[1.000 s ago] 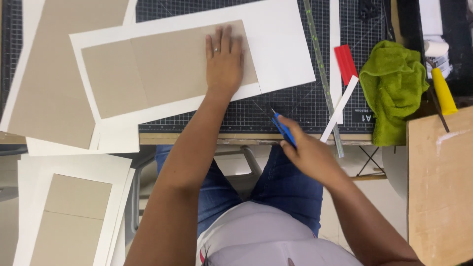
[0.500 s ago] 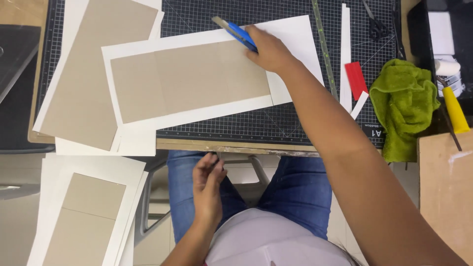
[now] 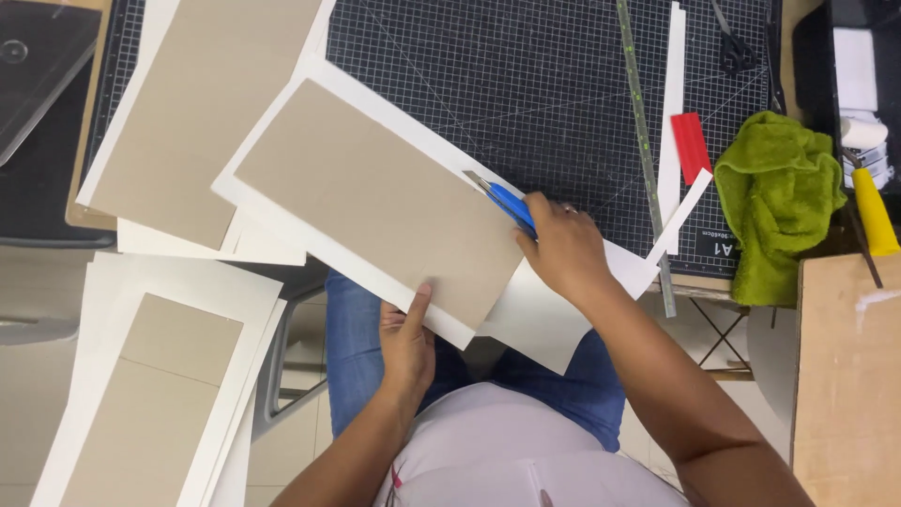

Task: Cutting paper and cardboard into specific sizes using a utility knife and a metal ruler on a cutting mat

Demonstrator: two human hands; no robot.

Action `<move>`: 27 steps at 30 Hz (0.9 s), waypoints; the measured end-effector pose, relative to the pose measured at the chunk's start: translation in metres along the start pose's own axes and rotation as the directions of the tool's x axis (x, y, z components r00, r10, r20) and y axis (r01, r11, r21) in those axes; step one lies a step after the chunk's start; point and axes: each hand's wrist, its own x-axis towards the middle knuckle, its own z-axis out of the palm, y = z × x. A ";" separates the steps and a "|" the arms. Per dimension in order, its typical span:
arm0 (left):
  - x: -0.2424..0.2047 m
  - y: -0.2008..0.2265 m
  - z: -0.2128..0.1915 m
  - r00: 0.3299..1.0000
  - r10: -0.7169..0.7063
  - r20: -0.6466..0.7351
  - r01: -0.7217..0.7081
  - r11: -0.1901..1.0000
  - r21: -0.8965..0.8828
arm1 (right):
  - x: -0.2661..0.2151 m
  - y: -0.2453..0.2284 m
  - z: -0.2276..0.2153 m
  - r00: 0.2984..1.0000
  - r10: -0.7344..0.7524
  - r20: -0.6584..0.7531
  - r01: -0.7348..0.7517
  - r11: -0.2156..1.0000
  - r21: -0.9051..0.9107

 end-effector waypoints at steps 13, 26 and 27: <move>0.057 0.115 0.059 0.835 0.392 0.385 -0.533 0.749 0.394 | 0.042 0.054 -0.007 0.966 0.250 -0.068 -0.117 0.653 0.748; 0.221 0.182 0.183 0.865 0.132 0.483 -0.489 0.434 0.757 | 0.082 0.052 -0.004 0.871 0.492 -0.010 -0.173 0.325 0.930; 0.238 0.181 0.186 0.884 0.138 0.448 -0.468 0.305 0.830 | 0.081 0.047 0.002 0.863 0.505 0.010 -0.189 0.304 0.934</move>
